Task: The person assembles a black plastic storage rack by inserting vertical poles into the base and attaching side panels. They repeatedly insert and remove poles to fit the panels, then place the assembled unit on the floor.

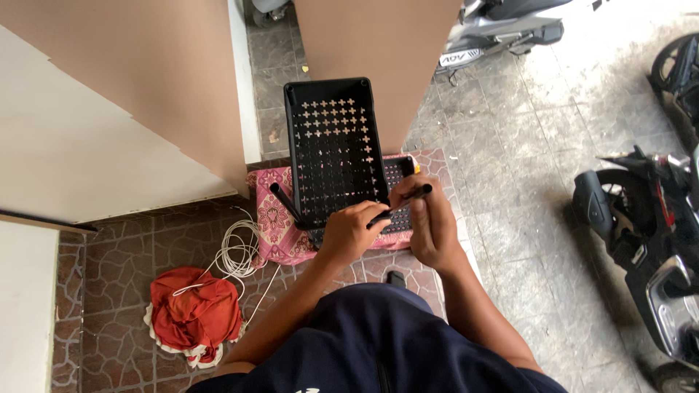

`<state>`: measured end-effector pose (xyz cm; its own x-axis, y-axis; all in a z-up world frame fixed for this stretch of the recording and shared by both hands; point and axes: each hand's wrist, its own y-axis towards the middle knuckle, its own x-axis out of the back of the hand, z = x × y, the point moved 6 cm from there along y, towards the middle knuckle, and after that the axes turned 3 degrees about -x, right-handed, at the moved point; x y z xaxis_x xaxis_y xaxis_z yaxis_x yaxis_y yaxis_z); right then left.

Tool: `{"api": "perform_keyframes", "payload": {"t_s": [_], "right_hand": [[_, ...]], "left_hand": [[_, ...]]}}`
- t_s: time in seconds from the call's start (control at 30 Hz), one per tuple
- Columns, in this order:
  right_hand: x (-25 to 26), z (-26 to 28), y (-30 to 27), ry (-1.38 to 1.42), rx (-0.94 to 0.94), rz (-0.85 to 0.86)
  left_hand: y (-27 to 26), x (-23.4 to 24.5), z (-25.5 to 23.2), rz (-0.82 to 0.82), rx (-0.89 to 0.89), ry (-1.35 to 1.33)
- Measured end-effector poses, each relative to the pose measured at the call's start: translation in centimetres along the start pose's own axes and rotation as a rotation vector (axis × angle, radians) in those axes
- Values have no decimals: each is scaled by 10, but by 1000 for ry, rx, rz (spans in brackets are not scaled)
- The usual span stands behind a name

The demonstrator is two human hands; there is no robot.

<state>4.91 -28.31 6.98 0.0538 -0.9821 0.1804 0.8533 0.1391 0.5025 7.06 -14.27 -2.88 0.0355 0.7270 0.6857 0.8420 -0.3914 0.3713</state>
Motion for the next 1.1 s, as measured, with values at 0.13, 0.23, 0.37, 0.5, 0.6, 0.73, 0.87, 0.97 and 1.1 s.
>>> {"api": "perform_keyframes", "payload": {"t_s": [0.13,0.23,0.37,0.5,0.6,0.73,0.87,0.97,1.1], "right_hand": [[10,17,12,-159,-17,96],[14,26,19,-180,-86,151],[14,37,28,-229,-76,222],[18,28,31,-266,-332,261],[23,28,37,-268,-281,267],[26,25,42,-228,-207,263],[28,11,38,-235,-340,289],[27,8,38,-235,-250,287],[27,1,37,-212,-233,271]], "left_hand": [[0,-1,2,8,38,-15],[2,-2,3,22,76,-6],[1,-4,4,91,137,-6],[4,-3,-4,47,85,-24],[9,-3,-11,-53,7,-85],[10,-7,-8,-81,36,-196],[8,-7,-3,-94,50,-179],[6,-11,0,-82,43,-175],[7,-16,7,-5,129,-190]]}}
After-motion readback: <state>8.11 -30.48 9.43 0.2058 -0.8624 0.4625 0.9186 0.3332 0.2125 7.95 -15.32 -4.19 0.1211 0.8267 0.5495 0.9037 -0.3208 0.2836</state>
